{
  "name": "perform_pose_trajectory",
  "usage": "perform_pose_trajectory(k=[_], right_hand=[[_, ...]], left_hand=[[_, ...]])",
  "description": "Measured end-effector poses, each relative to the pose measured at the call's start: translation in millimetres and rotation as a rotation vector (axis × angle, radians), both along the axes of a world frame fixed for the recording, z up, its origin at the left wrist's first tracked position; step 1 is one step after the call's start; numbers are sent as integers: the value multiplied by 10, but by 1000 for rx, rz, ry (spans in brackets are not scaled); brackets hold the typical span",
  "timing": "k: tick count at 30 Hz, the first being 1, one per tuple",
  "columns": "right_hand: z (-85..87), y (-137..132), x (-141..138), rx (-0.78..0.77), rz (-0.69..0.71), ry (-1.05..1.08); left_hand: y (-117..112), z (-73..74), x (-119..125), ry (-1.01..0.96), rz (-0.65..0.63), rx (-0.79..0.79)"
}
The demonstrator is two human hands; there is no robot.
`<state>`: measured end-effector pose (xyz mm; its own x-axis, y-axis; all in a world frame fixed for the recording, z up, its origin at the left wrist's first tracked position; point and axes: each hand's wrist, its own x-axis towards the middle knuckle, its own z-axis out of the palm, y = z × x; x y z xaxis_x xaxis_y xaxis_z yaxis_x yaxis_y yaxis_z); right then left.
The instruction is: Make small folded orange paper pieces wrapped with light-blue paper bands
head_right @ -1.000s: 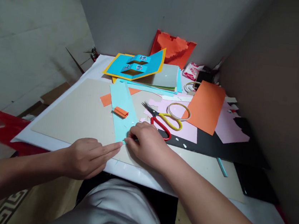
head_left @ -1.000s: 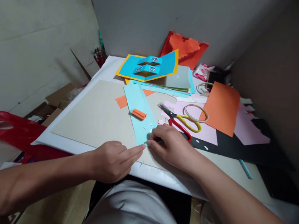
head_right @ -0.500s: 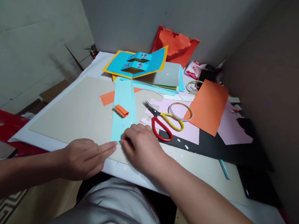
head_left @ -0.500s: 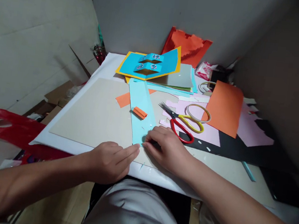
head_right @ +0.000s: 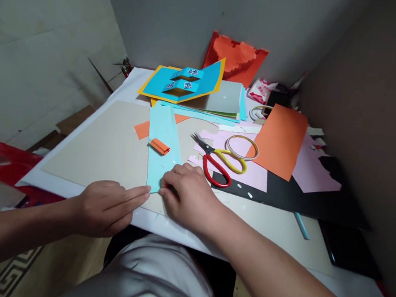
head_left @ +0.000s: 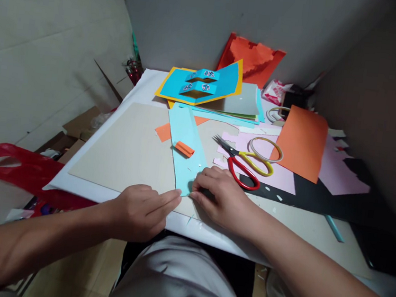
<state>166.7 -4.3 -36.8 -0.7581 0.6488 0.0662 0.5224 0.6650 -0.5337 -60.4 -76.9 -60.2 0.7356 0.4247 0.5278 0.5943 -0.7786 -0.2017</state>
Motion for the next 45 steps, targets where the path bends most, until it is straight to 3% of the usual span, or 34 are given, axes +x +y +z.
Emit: perform_pose_trajectory(k=[11,20,31,45], right_hand=[[5,-23,-63,-4,-80,1],[-15,-30,-91,4,-98,10],[-20,-24,-95,11,-106,2],[-46,-52,-107,30,-120,-8]], left_hand=[[-27,30,-12,52,-23,-83],[-32,16,-3,76,-14,-51],[-41,28,52,102,-17,-119],[-123,-19,84,65,42,-63]])
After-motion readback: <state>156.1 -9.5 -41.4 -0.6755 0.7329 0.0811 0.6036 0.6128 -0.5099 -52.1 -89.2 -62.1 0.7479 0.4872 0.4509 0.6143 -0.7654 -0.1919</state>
